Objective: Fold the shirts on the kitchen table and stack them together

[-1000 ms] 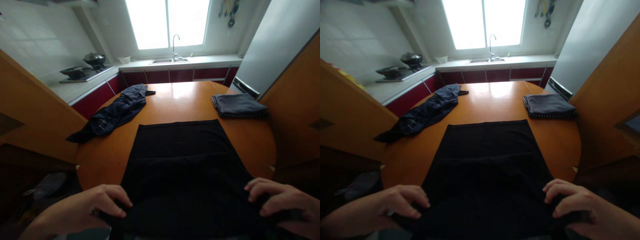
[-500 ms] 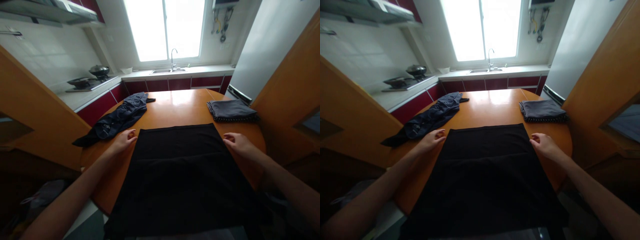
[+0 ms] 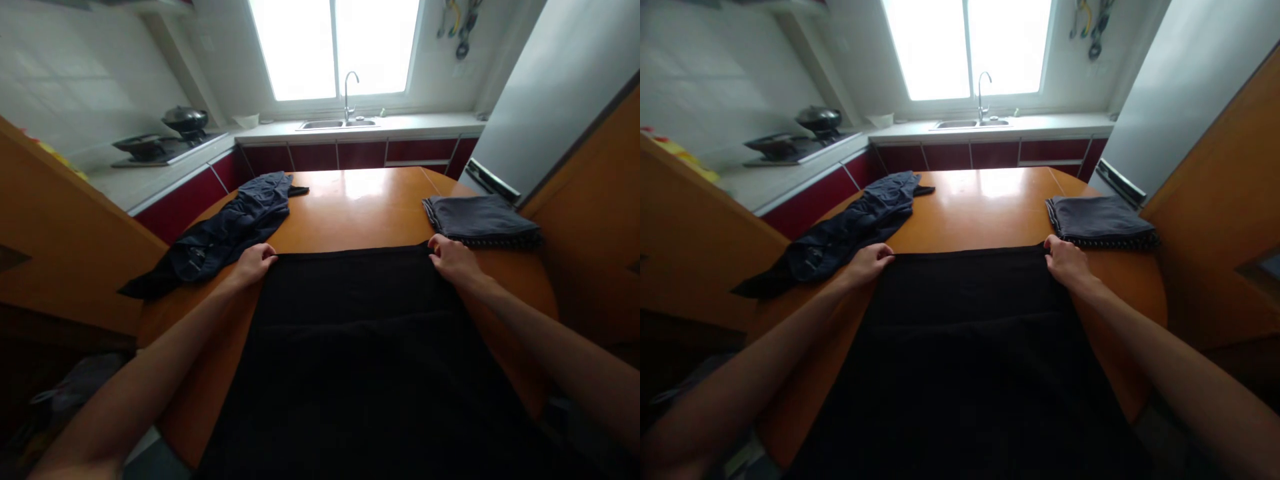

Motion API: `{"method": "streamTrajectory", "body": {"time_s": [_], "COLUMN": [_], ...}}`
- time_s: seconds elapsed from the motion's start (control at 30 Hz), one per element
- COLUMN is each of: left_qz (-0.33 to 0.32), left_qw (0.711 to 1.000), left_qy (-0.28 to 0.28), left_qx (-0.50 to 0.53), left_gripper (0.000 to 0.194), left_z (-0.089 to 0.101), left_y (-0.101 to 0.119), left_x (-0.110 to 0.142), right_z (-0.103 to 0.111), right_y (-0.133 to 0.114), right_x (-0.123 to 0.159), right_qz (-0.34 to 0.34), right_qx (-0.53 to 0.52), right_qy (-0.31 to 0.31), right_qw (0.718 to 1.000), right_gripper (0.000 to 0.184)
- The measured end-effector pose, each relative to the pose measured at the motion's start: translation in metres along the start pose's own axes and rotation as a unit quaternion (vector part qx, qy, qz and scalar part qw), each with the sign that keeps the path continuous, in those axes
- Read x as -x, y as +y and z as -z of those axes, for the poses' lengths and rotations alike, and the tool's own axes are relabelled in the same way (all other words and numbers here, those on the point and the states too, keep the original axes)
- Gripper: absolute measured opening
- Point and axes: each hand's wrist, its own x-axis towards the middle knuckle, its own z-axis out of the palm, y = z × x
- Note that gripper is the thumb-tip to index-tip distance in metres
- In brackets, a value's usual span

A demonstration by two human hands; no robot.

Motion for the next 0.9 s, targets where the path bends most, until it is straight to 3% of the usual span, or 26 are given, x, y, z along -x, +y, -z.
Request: {"method": "streamTrajectory", "body": {"time_s": [0.2, 0.3, 0.37, 0.43, 0.53, 0.6, 0.73, 0.9], "left_qz": [-0.041, -0.064, -0.078, -0.119, -0.169, -0.183, -0.220, -0.236], "left_qw": [0.995, 0.991, 0.988, 0.990, 0.979, 0.962, 0.949, 0.942], "left_qy": [0.091, 0.115, 0.130, 0.079, -0.099, -0.187, -0.208, -0.202], "left_qx": [-0.022, -0.033, -0.037, -0.012, 0.054, 0.078, 0.093, 0.125], "left_gripper": [0.010, 0.011, 0.017, 0.021, 0.029, 0.035, 0.042, 0.039], "left_z": [0.006, 0.011, 0.009, 0.004, -0.006, -0.011, -0.014, -0.014], "left_y": [0.007, 0.023, 0.038, 0.055, 0.079, 0.090, 0.095, 0.089], "left_x": [-0.035, -0.049, -0.049, -0.038, -0.008, 0.011, 0.033, 0.037], "right_z": [-0.002, -0.004, -0.004, -0.003, -0.002, 0.001, 0.009, 0.015], "right_y": [-0.028, -0.043, -0.054, -0.062, -0.069, -0.069, -0.064, -0.063], "right_x": [-0.051, -0.074, -0.075, -0.063, -0.035, -0.019, -0.004, 0.003], "right_qz": [0.061, 0.062, 0.087, 0.149, 0.246, 0.266, 0.258, 0.278], "right_qx": [0.086, 0.085, 0.046, -0.033, -0.124, -0.127, -0.132, -0.184], "right_qy": [0.044, 0.060, 0.081, 0.055, -0.069, -0.127, -0.190, -0.243], "right_qw": [0.993, 0.993, 0.992, 0.987, 0.959, 0.947, 0.938, 0.911], "right_gripper": [0.019, 0.022, 0.024, 0.027, 0.033, 0.034, 0.036, 0.037]}}
